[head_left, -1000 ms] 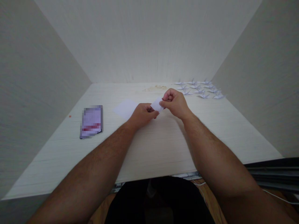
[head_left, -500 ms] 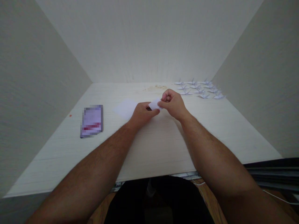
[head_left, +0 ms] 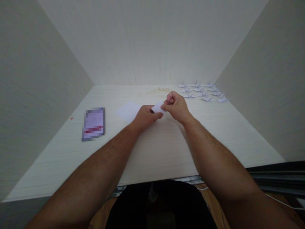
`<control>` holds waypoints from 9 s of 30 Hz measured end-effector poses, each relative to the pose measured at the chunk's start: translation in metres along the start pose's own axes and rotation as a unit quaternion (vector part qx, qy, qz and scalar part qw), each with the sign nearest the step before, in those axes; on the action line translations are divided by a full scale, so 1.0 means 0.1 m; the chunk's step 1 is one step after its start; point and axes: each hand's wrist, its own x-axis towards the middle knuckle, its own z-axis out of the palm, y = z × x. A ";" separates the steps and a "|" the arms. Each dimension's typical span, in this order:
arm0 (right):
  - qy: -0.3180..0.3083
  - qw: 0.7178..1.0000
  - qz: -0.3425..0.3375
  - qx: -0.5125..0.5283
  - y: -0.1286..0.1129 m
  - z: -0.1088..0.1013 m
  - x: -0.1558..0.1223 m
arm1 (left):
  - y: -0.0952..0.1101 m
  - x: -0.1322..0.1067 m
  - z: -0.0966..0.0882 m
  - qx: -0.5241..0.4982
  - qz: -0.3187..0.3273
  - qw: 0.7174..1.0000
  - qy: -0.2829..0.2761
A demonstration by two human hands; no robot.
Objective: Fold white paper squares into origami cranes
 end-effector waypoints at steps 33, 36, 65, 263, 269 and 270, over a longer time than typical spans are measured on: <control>-0.004 0.999 0.051 0.001 -0.01 0.06 -0.07 | 0.02 0.03 -0.02 -0.019 0.042 0.992 0.120; -0.002 0.998 0.063 0.022 -0.04 0.06 -0.07 | 0.04 0.02 -0.02 -0.022 0.044 0.992 0.113; -0.028 0.992 0.074 -0.097 -0.01 0.15 -0.12 | 0.02 0.09 0.03 -0.101 0.012 0.980 0.172; 0.019 1.000 0.020 -0.015 0.06 0.26 -0.15 | -0.01 0.06 0.08 -0.373 0.003 0.917 0.142; 0.085 0.996 -0.002 0.006 0.04 0.21 -0.12 | -0.08 0.06 0.08 -0.251 -0.015 0.959 0.132; 0.083 0.997 -0.005 -0.001 0.04 0.19 -0.12 | -0.08 0.06 0.08 -0.234 -0.015 0.964 0.128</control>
